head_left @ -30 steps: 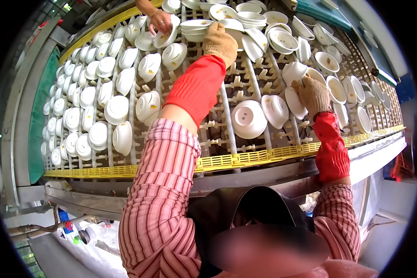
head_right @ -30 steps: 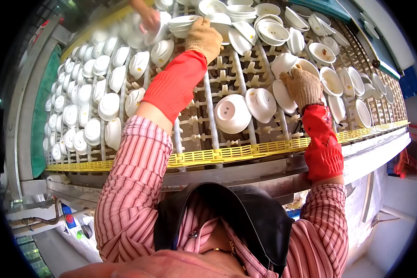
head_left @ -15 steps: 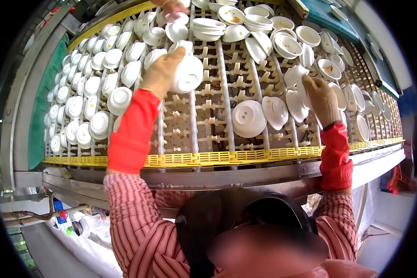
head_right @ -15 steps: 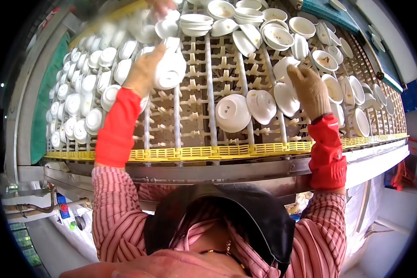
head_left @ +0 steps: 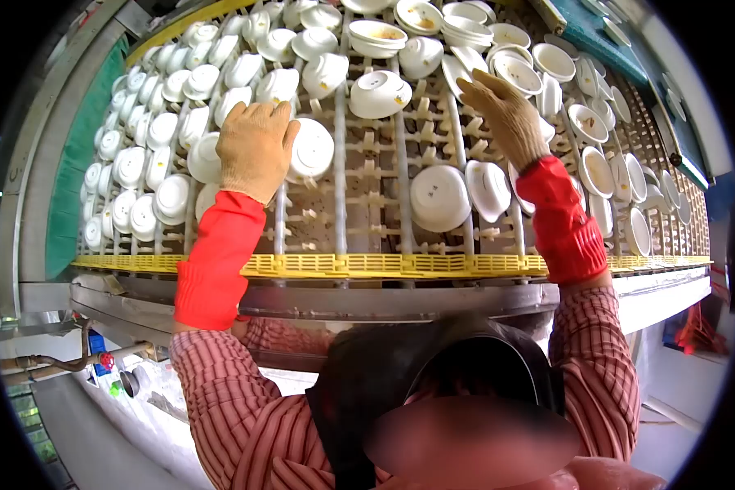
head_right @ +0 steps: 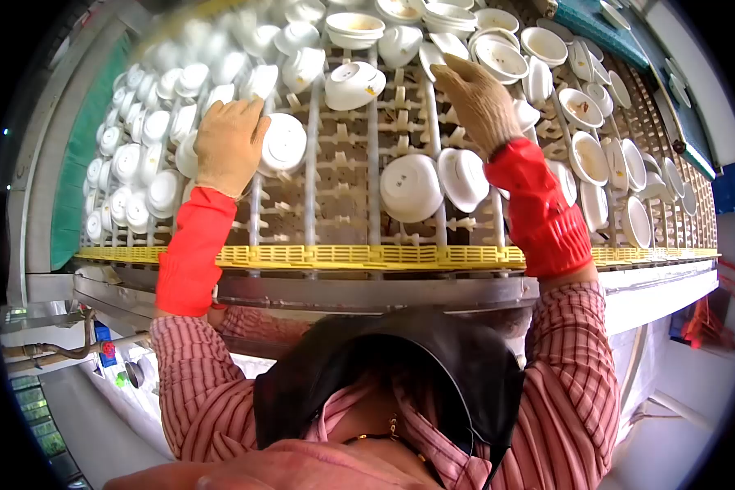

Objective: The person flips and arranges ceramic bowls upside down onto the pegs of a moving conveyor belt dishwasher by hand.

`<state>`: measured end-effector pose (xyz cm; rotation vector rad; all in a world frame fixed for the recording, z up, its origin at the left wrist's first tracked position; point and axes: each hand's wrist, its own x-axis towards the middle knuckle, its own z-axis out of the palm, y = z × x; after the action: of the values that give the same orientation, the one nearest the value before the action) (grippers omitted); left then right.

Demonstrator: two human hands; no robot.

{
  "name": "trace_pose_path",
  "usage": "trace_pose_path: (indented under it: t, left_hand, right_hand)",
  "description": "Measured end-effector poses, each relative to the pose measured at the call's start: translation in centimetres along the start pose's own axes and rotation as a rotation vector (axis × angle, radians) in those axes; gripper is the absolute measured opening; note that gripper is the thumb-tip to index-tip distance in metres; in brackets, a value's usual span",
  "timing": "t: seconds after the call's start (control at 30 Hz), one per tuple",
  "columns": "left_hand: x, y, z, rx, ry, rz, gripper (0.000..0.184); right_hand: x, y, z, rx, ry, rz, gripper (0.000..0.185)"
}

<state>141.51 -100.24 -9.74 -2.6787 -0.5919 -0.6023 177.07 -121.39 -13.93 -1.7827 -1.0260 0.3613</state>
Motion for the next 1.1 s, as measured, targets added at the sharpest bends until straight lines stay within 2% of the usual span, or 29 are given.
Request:
trace_pose_path:
  t: [0.03, 0.07, 0.1, 0.17, 0.2, 0.23, 0.3, 0.33, 0.37, 0.43, 0.47, 0.53, 0.57, 0.63, 0.7, 0.73, 0.77, 0.83, 0.87, 0.9, 0.93, 0.97, 1.0, 1.03, 1.07, 1.1]
  left_hand:
    - [0.0, 1.1, -0.8, -0.035, -0.002, 0.016, 0.036]
    - [0.2, 2.3, -1.5, -0.072, -0.003, 0.042, 0.04]
    - [0.6, 3.8, -2.1, -0.111, -0.003, 0.076, 0.044]
    - [1.6, 7.3, -2.7, -0.234, -0.101, 0.164, 0.064]
    - [2.0, 9.1, -2.0, -0.302, -0.069, 0.249, 0.068]
    - [2.5, 11.1, -1.6, -0.363, -0.035, 0.33, 0.073]
    - [4.0, 15.5, -2.0, -0.528, -0.073, 0.367, 0.083]
    - [4.8, 17.5, -0.8, -0.562, -0.069, 0.371, 0.088]
    - [5.6, 19.4, 0.2, -0.596, -0.097, 0.365, 0.092]
    - [7.9, 22.9, 0.2, -0.605, -0.074, 0.408, 0.088]
    - [9.0, 24.9, 0.6, -0.595, -0.061, 0.388, 0.085]
    - [11.3, 28.4, 3.2, -0.652, 0.025, 0.323, 0.076]
    - [13.2, 29.8, 2.9, -0.633, -0.15, 0.237, 0.075]
    - [15.5, 32.2, 4.7, -0.511, -0.119, 0.058, 0.072]
    - [17.4, 33.8, 7.3, -0.474, -0.294, -0.103, 0.066]
    - [17.4, 33.8, 7.8, -0.561, -0.384, -0.169, 0.055]
    - [17.7, 33.6, 8.7, -0.544, -0.356, -0.178, 0.05]
    - [18.5, 33.3, 10.3, -0.512, -0.31, -0.177, 0.039]
    - [19.2, 32.7, 9.4, -0.56, -0.36, -0.251, 0.033]
    - [19.1, 31.2, 8.7, -0.699, -0.254, -0.229, 0.037]
    - [19.2, 29.6, 11.0, -0.609, 0.076, -0.158, 0.044]
    - [19.1, 27.4, 10.6, -0.679, 0.151, -0.175, 0.046]
    - [18.8, 25.5, 9.9, -0.417, 0.222, -0.128, 0.041]
    - [18.3, 23.5, 8.0, -0.524, 0.179, -0.151, 0.042]
    - [17.8, 21.6, 6.4, -0.324, 0.166, -0.111, 0.041]
    - [16.4, 20.3, 6.1, -0.151, 0.203, -0.075, 0.039]
  right_hand:
    - [-1.7, -0.7, -0.7, -0.064, 0.077, -0.036, 0.067]
    - [-3.9, -1.8, -2.6, -0.201, 0.095, 0.062, 0.067]
    - [-4.6, 0.7, -4.2, -0.369, 0.171, -0.083, 0.063]
    - [-6.4, 2.7, -7.5, -0.555, 0.185, -0.135, 0.059]
    - [-7.2, 3.5, -9.2, -0.645, 0.2, -0.216, 0.063]
    - [-8.1, 3.4, -10.4, -0.791, 0.217, -0.141, 0.071]
    - [-9.3, 2.9, -13.0, -0.897, 0.022, 0.174, 0.08]
    - [-9.9, 3.7, -13.5, -0.901, 0.019, 0.212, 0.082]
    - [-10.5, 4.8, -14.0, -0.909, 0.036, 0.089, 0.082]
    - [-11.6, 6.1, -14.8, -0.93, 0.072, -0.15, 0.08]
    - [-11.5, 5.8, -15.0, -0.949, -0.01, -0.077, 0.078]
    - [-11.1, 7.1, -14.7, -0.941, 0.018, -0.084, 0.077]
    - [-10.5, 7.3, -14.5, -0.935, 0.034, -0.103, 0.076]
    - [-10.1, 6.2, -14.7, -0.85, 0.129, -0.095, 0.076]
    - [-9.5, 7.6, -15.5, -0.928, 0.306, -0.2, 0.068]
    - [-9.8, 7.2, -16.0, -0.902, 0.287, -0.064, 0.069]
    - [-9.6, 8.5, -16.5, -0.935, 0.296, 0.046, 0.066]
    - [-8.9, 12.1, -18.5, -1.155, 0.052, 0.129, 0.057]
    - [-8.9, 12.1, -18.7, -1.114, 0.045, 0.14, 0.054]
    - [-8.9, 12.1, -18.9, -1.075, 0.038, 0.15, 0.052]
    - [-9.0, 12.0, -19.0, -1.033, 0.032, 0.163, 0.051]
    - [-9.2, 11.8, -19.0, -0.937, 0.086, 0.191, 0.051]
    - [-9.4, 11.6, -18.8, -0.836, 0.135, 0.219, 0.05]
    - [-9.4, 11.5, -18.6, -0.733, 0.183, 0.245, 0.05]
    - [-8.8, 12.5, -19.2, -0.685, 0.172, 0.308, 0.056]
    - [-8.9, 12.7, -19.5, -0.737, 0.123, 0.193, 0.047]
